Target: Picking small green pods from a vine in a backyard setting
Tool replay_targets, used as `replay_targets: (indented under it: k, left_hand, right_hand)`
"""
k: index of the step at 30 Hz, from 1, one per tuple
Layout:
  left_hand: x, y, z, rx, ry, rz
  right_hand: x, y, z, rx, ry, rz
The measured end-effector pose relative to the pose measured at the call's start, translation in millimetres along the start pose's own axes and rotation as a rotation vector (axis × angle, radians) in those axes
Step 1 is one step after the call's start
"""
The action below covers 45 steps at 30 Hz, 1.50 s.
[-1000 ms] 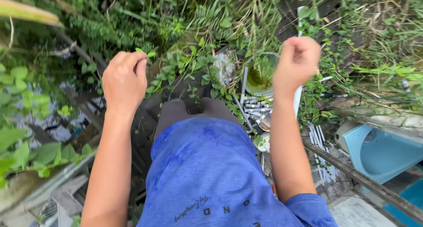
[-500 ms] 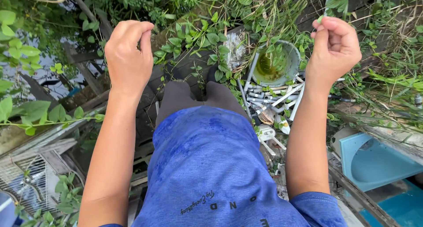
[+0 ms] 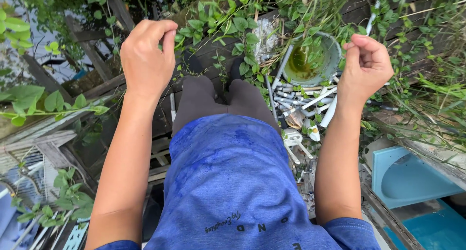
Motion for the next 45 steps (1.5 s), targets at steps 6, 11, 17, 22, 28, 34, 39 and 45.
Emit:
replay_targets:
  k: [6,11,17,22,28,34,39,45]
  left_hand:
    - [5,-9,16,0.091,0.119,0.011]
    - [7,-22,26,0.143,0.077,-0.006]
    - [-12,-64,58,0.338,0.111,0.066]
    - [-13,-116,85,0.576,0.138,0.108]
    - [-27,-175,88,0.694,0.190,0.091]
    - [-63,-225,59,0.814,0.229,0.101]
    - [-58,-271,57,1.129,0.030,-0.077]
    - [-9,-337,80,1.389,0.051,-0.802]
  right_hand:
    - [1,-6,-35,-0.154,-0.084,0.024]
    - [-13,-4,-34,-0.121,-0.080,0.094]
    - [-27,-3,-50,-0.139,-0.096,0.179]
    - [-40,-8,-45,-0.146,-0.187,0.258]
    - [-60,-18,-72,-0.234,-0.134,0.413]
    - [-95,-26,-86,-0.169,-0.258,0.586]
    - [-131,-28,-82,-0.130,-0.371,0.766]
    - [-183,-43,-28,-0.055,-0.363,0.863]
Point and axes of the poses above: each hand's wrist, its own y-axis towards the middle knuckle, its own x-axis out of the back of the hand, z = x × y, the point moved 9 cm from there along y, towards the middle knuckle, and after that the axes turned 10 degrees about -x, right-handed, at the moved point
